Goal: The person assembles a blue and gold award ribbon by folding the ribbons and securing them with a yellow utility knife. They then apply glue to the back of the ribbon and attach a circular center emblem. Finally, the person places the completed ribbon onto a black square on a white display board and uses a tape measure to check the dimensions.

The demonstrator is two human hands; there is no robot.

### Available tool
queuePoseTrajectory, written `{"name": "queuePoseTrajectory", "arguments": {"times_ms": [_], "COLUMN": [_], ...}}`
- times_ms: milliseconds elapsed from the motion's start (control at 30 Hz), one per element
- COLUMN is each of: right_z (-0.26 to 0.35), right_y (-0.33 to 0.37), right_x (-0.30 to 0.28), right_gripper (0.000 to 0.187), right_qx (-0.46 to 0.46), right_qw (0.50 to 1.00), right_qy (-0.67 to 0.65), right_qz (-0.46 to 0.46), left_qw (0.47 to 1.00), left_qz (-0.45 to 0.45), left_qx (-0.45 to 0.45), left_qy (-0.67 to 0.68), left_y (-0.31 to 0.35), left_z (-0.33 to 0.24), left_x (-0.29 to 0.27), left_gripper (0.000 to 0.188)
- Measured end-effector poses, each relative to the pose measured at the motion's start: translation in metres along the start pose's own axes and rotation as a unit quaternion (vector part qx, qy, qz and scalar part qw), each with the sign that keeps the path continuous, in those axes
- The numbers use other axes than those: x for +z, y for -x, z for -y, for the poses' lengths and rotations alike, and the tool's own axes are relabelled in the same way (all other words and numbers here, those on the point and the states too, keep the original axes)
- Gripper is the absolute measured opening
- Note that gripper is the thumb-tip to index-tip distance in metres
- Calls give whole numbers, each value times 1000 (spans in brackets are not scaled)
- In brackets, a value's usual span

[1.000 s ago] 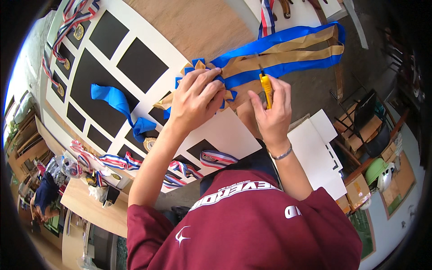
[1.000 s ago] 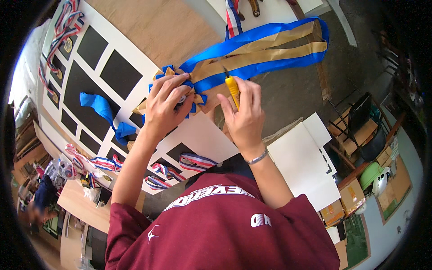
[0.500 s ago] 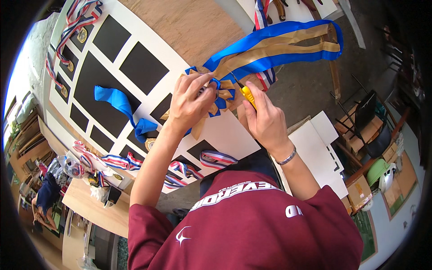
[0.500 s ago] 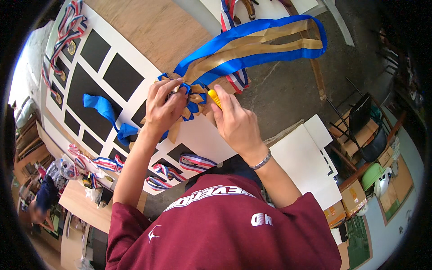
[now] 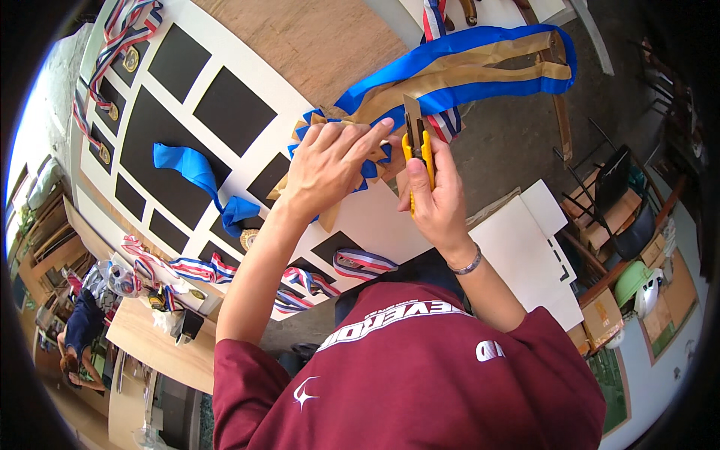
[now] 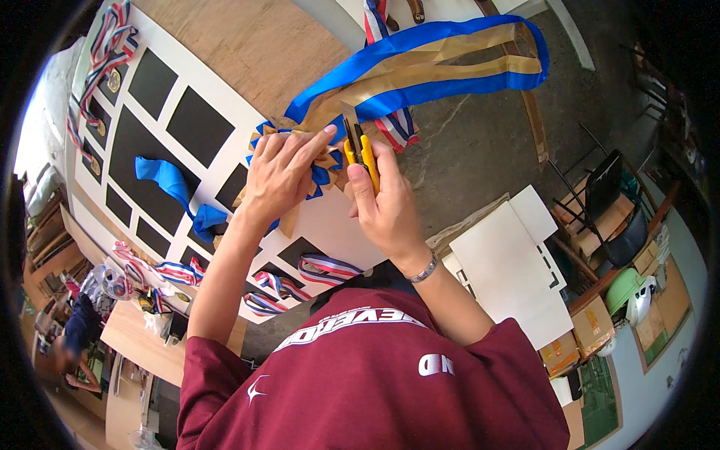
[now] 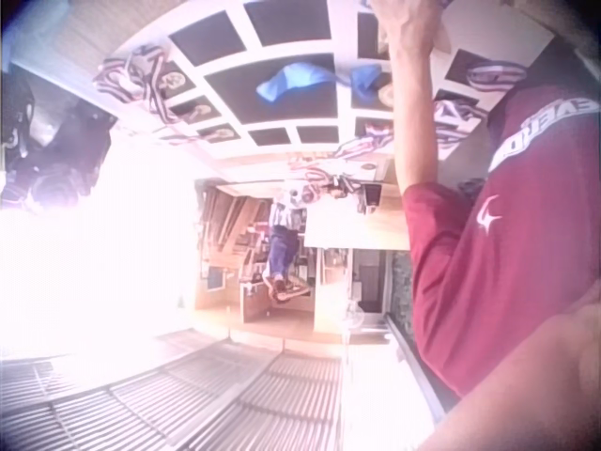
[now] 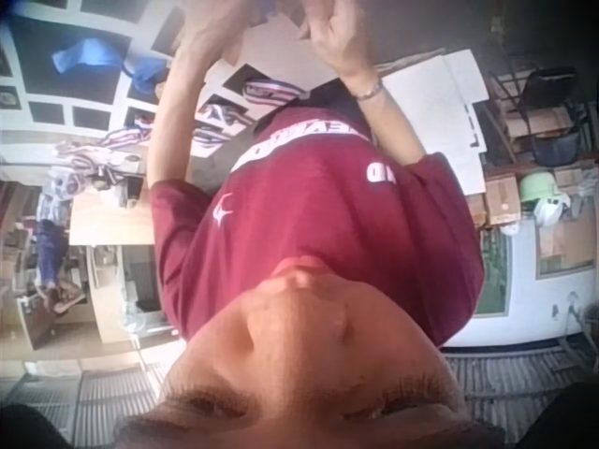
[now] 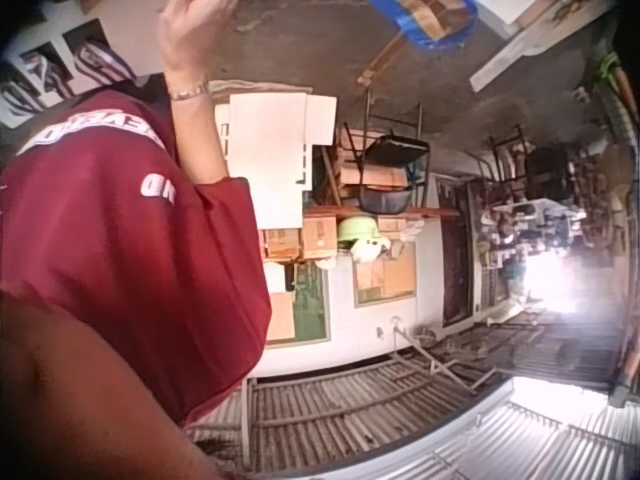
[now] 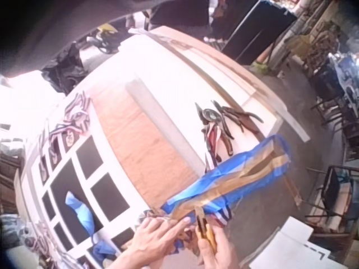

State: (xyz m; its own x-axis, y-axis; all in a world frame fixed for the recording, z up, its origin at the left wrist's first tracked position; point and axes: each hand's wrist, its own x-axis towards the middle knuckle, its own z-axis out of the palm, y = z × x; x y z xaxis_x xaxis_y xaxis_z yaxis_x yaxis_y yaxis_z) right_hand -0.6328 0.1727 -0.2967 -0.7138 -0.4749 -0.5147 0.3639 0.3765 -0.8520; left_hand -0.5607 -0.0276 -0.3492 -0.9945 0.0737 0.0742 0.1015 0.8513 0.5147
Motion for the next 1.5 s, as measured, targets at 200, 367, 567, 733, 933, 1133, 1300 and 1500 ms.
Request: {"name": "queuePoseTrajectory", "arguments": {"times_ms": [200,367,567,733,933,1133,1300,1500], "right_z": [-5,-23,-20,-7,-3,-5,-5,-2], "right_y": [-2,-3,6,2,1,0,0,-1], "right_x": [9,-3,-4,-1,-1,-2,-3,1], "right_gripper": [38,40,49,48,47,48,49,50], "right_qx": [1,-199,-180,-173,-178,-189,-199,-191], "right_qw": [990,959,913,898,889,889,884,872], "right_qy": [-141,197,367,404,421,416,421,450], "right_qz": [1,-51,-1,17,26,22,23,25], "left_qw": [997,989,984,984,982,982,984,982], "left_qz": [-49,-138,-163,-168,-179,-181,-169,-180], "left_qx": [16,48,57,50,55,55,47,49], "left_qy": [62,-30,-29,-8,7,15,21,34], "left_y": [3,5,6,5,2,2,3,4], "left_z": [1,0,3,3,2,3,2,4], "left_x": [5,11,13,12,11,11,10,13], "left_gripper": [35,26,25,21,17,15,18,17]}}
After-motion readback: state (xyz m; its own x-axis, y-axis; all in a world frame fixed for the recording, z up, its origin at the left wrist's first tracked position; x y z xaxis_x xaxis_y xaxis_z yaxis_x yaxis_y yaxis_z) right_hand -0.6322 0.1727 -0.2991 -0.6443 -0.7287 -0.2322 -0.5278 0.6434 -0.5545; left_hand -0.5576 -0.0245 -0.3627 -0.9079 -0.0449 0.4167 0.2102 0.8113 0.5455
